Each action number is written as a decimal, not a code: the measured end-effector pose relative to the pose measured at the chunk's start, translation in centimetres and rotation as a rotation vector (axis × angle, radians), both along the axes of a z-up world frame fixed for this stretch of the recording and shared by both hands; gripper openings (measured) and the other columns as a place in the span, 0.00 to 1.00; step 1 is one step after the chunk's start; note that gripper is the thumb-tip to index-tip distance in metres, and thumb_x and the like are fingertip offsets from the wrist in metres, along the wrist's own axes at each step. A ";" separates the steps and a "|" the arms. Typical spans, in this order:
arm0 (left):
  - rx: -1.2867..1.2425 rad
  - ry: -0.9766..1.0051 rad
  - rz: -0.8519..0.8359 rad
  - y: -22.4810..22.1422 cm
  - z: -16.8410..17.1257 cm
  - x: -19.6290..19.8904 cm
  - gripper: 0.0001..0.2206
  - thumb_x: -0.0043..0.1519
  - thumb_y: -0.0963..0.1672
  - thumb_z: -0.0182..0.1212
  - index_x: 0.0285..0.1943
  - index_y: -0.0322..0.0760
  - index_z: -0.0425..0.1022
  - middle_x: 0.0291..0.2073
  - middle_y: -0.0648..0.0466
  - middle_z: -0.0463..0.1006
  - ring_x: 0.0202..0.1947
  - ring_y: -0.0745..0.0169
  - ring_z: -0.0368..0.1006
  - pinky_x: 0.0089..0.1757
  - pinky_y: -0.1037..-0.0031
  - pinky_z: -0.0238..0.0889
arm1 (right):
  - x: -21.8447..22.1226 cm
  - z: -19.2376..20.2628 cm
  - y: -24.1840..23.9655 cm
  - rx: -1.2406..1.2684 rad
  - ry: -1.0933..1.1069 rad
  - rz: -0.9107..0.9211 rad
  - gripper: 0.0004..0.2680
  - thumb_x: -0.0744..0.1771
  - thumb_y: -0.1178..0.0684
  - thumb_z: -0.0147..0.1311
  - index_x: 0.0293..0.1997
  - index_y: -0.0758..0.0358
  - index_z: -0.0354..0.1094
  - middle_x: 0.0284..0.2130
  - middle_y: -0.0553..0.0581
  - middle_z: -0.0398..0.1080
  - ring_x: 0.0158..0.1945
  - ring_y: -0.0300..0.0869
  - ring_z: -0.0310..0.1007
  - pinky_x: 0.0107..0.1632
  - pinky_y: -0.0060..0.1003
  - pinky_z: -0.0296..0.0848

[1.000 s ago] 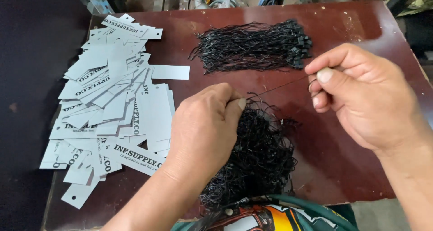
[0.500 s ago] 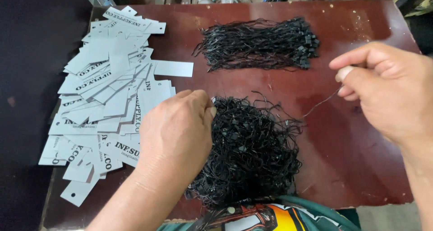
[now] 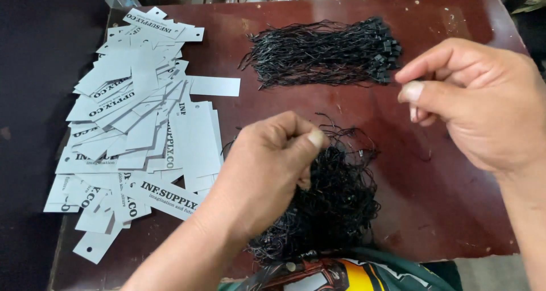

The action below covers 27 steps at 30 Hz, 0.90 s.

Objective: Untangling and sorting black plastic clothing tag fasteners from a large pile on a table.

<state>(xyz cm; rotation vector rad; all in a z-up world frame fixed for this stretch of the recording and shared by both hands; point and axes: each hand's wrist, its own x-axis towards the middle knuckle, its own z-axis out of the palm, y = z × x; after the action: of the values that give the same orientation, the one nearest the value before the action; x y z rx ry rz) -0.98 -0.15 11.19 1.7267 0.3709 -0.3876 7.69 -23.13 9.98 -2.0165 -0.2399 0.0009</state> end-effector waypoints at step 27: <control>0.903 -0.510 -0.200 5.7 -7.6 8.4 0.05 0.61 0.44 0.56 0.33 0.43 0.76 0.32 0.51 0.79 0.36 0.41 0.73 0.36 0.51 0.62 | 7.2 -7.3 -2.2 0.060 0.033 -0.160 0.06 0.70 0.63 0.58 0.41 0.56 0.68 0.31 0.48 0.69 0.30 0.30 0.68 0.30 0.19 0.68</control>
<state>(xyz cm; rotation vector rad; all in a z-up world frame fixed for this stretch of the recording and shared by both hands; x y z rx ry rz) 7.46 5.52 3.59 2.6659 -0.0278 0.1303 14.84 -25.31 2.65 -1.9695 -0.0566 -0.0725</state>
